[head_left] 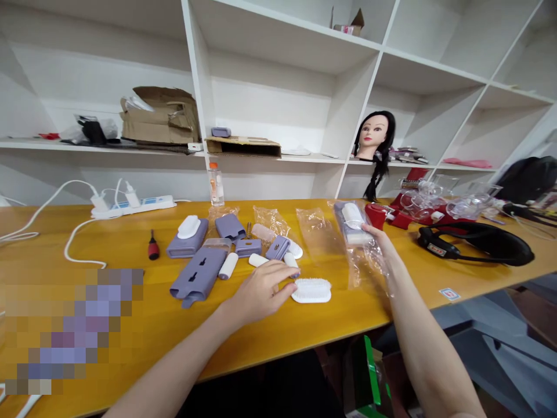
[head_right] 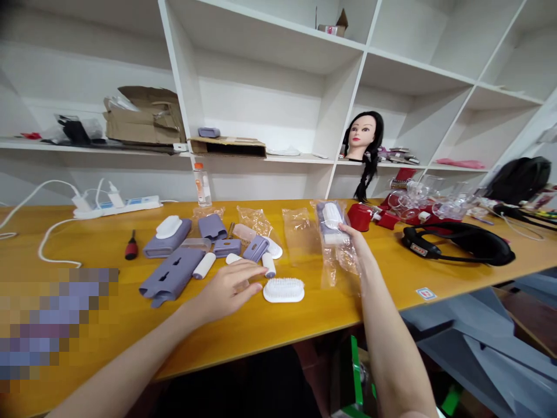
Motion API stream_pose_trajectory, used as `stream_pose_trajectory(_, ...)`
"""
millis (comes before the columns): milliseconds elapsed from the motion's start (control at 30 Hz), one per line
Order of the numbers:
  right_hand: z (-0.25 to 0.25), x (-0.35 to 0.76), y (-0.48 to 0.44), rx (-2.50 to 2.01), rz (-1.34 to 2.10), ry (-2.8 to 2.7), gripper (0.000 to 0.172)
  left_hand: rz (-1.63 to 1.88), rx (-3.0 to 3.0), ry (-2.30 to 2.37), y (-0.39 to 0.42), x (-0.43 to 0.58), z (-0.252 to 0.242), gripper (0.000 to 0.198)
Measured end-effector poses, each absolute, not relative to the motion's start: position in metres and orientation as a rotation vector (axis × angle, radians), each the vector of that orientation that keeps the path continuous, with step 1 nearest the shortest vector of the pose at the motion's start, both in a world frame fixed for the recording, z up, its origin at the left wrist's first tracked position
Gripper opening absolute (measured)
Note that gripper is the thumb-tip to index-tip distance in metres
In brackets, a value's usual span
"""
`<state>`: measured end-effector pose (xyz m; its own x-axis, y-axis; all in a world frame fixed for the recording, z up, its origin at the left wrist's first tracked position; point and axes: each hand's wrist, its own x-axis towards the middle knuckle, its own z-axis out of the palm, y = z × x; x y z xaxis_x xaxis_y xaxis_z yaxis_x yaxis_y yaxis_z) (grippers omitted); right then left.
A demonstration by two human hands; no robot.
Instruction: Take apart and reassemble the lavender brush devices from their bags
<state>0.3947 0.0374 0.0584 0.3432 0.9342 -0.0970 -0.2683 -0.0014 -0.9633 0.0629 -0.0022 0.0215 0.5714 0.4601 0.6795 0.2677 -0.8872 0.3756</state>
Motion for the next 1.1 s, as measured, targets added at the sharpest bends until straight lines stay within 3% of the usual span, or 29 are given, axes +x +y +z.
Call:
stream_pose_trajectory(400, 0.027, 0.341, 0.067, -1.351, 1.136, -0.868, 0.02, 0.916, 2.443, 0.77, 0.002, 0.06, 0.024, 0.027)
stream_pose_trajectory(633, 0.041, 0.374, 0.069, -1.47, 1.007, -0.888, 0.027, 0.919, 2.411, 0.798, 0.001, 0.055, 0.025, 0.027)
stream_pose_trajectory(933, 0.027, 0.385, 0.074, -1.638, 0.945, -1.016, 0.024, 0.827, 2.421, 0.824, 0.001, 0.051, 0.028, 0.03)
stream_pose_trajectory(1100, 0.022, 0.395, 0.083, -1.774, 0.767, -1.179, 0.031, 0.955, 2.33, 0.948, 0.008, 0.035, 0.037, 0.028)
